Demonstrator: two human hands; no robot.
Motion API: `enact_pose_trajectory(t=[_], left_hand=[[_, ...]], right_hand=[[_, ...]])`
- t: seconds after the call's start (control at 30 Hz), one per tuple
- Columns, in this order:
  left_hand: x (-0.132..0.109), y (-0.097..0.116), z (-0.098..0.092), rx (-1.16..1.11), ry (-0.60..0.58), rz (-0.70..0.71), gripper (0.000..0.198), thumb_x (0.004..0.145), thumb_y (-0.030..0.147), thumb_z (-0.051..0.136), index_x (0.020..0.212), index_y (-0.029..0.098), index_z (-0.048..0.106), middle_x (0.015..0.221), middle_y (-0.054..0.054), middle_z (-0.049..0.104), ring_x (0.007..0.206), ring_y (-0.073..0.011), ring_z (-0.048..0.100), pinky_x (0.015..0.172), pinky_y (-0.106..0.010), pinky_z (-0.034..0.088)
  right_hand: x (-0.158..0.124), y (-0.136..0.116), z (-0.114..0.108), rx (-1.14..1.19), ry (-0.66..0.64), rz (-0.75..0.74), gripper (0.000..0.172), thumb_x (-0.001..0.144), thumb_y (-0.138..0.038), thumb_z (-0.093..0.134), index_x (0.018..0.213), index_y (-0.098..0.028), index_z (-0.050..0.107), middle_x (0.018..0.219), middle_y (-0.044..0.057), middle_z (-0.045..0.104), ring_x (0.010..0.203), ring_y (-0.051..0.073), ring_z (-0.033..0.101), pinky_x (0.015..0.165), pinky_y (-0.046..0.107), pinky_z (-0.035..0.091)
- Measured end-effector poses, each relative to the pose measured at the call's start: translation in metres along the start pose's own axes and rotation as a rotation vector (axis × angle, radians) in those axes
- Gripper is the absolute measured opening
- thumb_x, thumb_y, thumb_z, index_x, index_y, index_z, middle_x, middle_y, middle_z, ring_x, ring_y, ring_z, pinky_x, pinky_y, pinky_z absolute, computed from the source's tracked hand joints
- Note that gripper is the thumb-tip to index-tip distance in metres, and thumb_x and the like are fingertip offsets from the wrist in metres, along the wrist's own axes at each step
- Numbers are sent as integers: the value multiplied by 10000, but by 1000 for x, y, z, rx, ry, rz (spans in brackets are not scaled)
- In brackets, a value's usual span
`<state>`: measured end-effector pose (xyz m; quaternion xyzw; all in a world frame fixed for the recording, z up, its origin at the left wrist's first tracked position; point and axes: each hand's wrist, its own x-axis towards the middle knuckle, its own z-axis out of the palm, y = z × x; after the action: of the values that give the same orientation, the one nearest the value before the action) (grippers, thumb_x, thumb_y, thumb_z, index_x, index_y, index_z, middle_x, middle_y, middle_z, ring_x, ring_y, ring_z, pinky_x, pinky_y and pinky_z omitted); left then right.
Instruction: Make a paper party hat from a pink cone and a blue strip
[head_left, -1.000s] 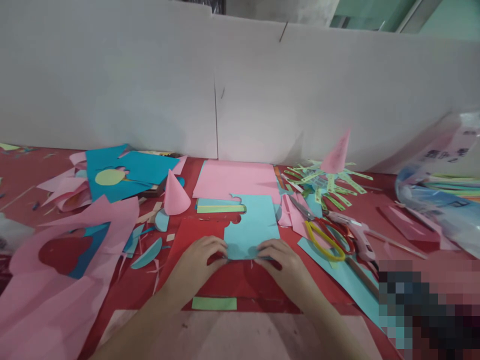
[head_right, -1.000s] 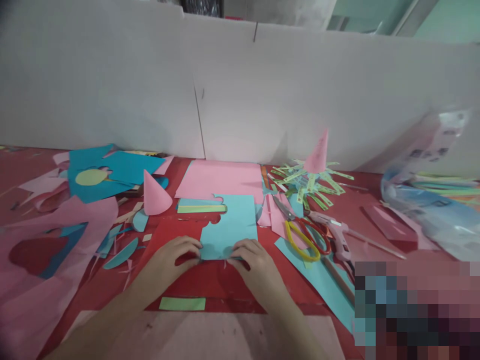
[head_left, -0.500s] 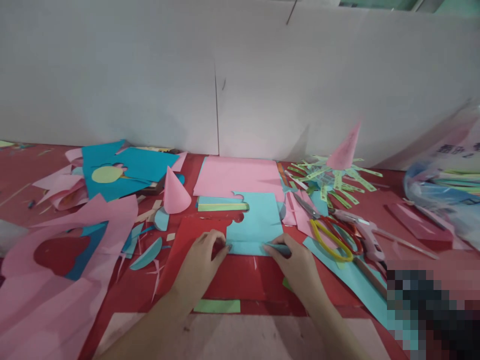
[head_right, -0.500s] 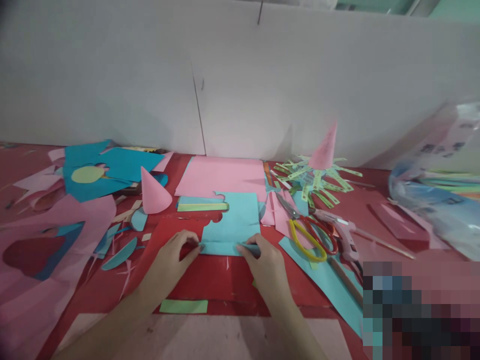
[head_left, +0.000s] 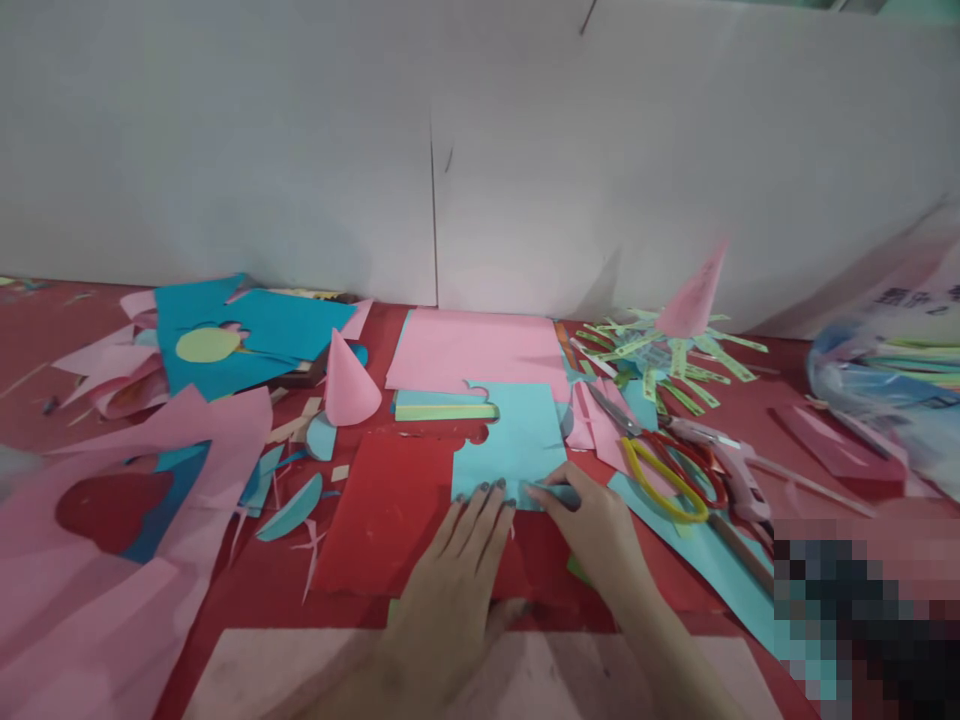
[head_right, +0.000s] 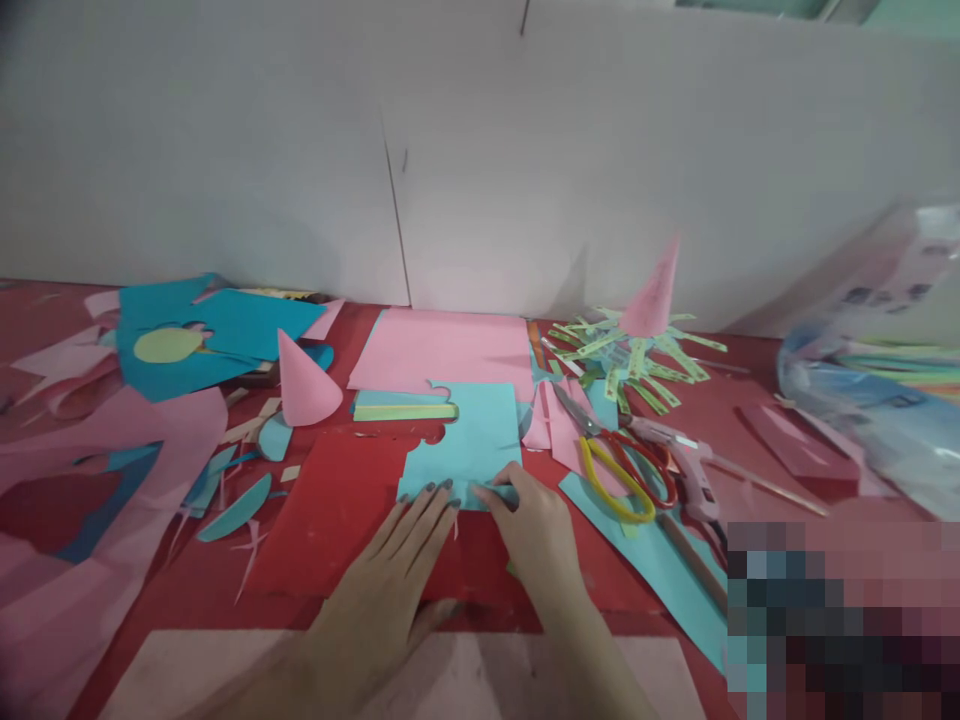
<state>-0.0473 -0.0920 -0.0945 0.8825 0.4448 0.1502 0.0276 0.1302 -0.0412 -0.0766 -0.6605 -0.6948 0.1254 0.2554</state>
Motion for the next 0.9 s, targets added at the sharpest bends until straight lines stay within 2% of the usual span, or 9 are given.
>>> enact_pose_trajectory(t=[0.53, 0.73, 0.9], left_hand=[[3, -12, -1, -97, -78, 9, 678, 829, 520, 359, 1370, 140, 209, 1447, -116, 235, 1320, -252, 199, 1043, -428, 266], [4, -10, 1, -90, -40, 13, 677, 831, 505, 370, 1373, 139, 198, 1438, -130, 251, 1320, -260, 196, 1039, -441, 265], [2, -9, 4, -72, -23, 8, 674, 832, 515, 355, 1371, 138, 207, 1439, -133, 246, 1325, -269, 173, 1041, -449, 258]], right_hand=[[-1, -3, 0, -6, -9, 59, 281, 792, -492, 479, 671, -241, 506, 581, -23, 589, 508, 145, 501, 481, 230, 312], [0, -3, 1, 0, 10, 43, 298, 791, -502, 469, 664, -237, 522, 546, -19, 564, 483, 144, 487, 471, 233, 311], [0, -1, -1, 83, 5, 57, 280, 770, -490, 509, 679, -227, 532, 594, -16, 589, 531, 145, 506, 516, 236, 359]])
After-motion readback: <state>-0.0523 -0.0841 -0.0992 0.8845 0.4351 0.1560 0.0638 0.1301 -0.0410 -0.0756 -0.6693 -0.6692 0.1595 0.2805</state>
